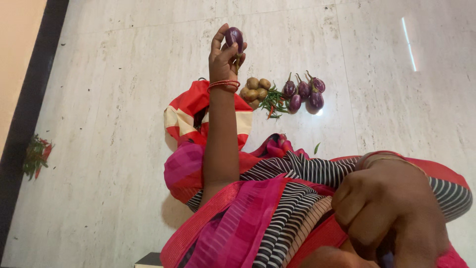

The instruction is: The person sits on the floor and peels potatoes and small eggplants using a small knife. They handle each item one at a time, removing the skin and placing the peeled vegetables into a cloth bag.

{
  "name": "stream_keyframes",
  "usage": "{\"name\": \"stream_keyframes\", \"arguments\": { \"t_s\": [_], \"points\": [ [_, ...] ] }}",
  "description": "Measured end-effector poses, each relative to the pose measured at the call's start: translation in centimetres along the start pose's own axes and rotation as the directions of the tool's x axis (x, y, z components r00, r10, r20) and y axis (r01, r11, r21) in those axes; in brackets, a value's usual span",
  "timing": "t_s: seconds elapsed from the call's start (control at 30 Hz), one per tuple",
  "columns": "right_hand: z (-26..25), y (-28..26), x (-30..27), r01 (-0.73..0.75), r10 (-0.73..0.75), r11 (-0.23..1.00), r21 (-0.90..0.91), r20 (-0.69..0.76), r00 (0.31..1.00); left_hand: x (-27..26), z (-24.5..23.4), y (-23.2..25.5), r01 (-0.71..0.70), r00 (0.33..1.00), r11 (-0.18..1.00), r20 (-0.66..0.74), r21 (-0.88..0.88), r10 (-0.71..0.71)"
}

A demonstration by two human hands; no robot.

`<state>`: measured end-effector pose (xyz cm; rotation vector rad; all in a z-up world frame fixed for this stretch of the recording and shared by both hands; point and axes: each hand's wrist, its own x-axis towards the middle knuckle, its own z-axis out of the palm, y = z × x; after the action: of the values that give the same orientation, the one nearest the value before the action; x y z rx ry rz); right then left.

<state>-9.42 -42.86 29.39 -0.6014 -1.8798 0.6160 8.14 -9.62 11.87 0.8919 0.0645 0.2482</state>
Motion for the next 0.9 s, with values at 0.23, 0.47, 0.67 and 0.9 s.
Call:
{"name": "stream_keyframes", "arguments": {
  "t_s": [0.23, 0.47, 0.67, 0.9],
  "points": [
    [0.5, -1.7, -1.7, -0.111, 0.107, 0.982, 0.156, 0.029, 0.994, -2.9, 5.3, 1.1, -0.029, 0.978, 0.996, 0.202, -0.088, 0.046],
    [1.9, -2.3, -2.0, -0.089, 0.098, 0.989, 0.116, -0.075, 0.992, -8.8, 10.1, 0.6, -0.035, 0.967, 0.998, 0.251, -0.061, 0.049],
    [3.2, -0.2, -2.2, -0.339, 0.008, 0.911, -0.234, -0.812, 0.583, -15.1, 10.7, -3.4, 0.11, 0.955, 0.987, 0.288, -0.117, -0.073],
    [-1.4, 6.2, -6.4, -0.839, -0.151, 0.358, -0.409, -0.913, 0.38, -16.0, 8.3, -5.9, 0.099, 0.95, 0.995, 0.297, 0.012, -0.098]
  ]
}}
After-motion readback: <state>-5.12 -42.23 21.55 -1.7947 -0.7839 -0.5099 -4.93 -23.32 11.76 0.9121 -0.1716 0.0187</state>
